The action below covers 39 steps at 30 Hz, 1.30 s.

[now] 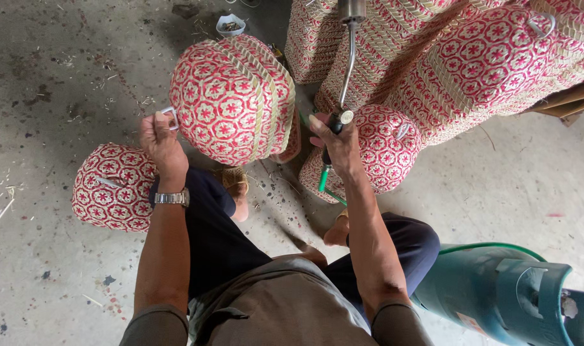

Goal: The person uses a handheld blowtorch to apply heat to the surface of small woven baskets. They rotate each basket to treat all sides and then place it on the floor before picking up the next one.

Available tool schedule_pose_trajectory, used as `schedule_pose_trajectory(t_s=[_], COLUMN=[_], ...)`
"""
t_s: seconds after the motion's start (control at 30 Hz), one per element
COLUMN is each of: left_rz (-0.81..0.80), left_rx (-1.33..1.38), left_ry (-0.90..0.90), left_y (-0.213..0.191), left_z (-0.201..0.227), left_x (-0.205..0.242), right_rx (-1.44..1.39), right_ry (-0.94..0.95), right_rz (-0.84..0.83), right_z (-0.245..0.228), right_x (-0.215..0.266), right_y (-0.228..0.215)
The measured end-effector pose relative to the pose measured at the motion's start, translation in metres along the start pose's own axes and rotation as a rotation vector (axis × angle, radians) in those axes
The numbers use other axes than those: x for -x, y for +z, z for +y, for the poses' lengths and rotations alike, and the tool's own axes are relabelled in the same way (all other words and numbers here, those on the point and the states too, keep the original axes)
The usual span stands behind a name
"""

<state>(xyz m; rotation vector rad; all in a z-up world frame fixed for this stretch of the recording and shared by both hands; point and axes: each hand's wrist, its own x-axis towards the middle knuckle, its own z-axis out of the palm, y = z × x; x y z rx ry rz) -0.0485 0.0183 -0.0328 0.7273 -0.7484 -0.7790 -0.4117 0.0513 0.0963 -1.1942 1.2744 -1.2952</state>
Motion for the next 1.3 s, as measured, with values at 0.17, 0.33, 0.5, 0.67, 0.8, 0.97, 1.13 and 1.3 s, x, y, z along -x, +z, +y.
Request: schedule_pose_trajectory(t_s=[0.17,0.33,0.5,0.67,0.8,0.97,1.13,1.3], left_rz=[0.053,0.067,-0.016,0.037,0.424,0.341,0.148,0.030], left_rx=[-0.123,-0.227,-0.251,-0.108,0.134,0.169,0.224,-0.063], left_ry=[0.002,-0.028,0.006,0.026,-0.066,0.002,0.147,0.124], left_y=[0.014,0.010,0.028,0.016,-0.053,-0.080,-0.050,-0.006], left_z=[-0.012,-0.009,0.002,-0.012,0.003,0.012,0.014,0.023], left_x=[0.014,0.009,0.015,0.009,-0.023,-0.033,-0.036,-0.012], right_rx=[-0.186,-0.089,-0.091,-0.050,-0.243,-0.118,0.440,0.222], right_ry=[-0.060,-0.043,-0.107,-0.025,-0.166,-0.255,-0.238,-0.162], right_rz=[-0.093,-0.044,-0.064,0.050,0.118,0.091,0.218,0.081], right_z=[0.009,0.016,0.018,0.006,-0.025,-0.004,0.013,-0.016], right_x=[-0.010,-0.001,0.005,0.013,0.013,0.003,-0.021,-0.007], right_y=[0.021,0.017,0.009,0.003,-0.058,-0.068,-0.036,-0.014])
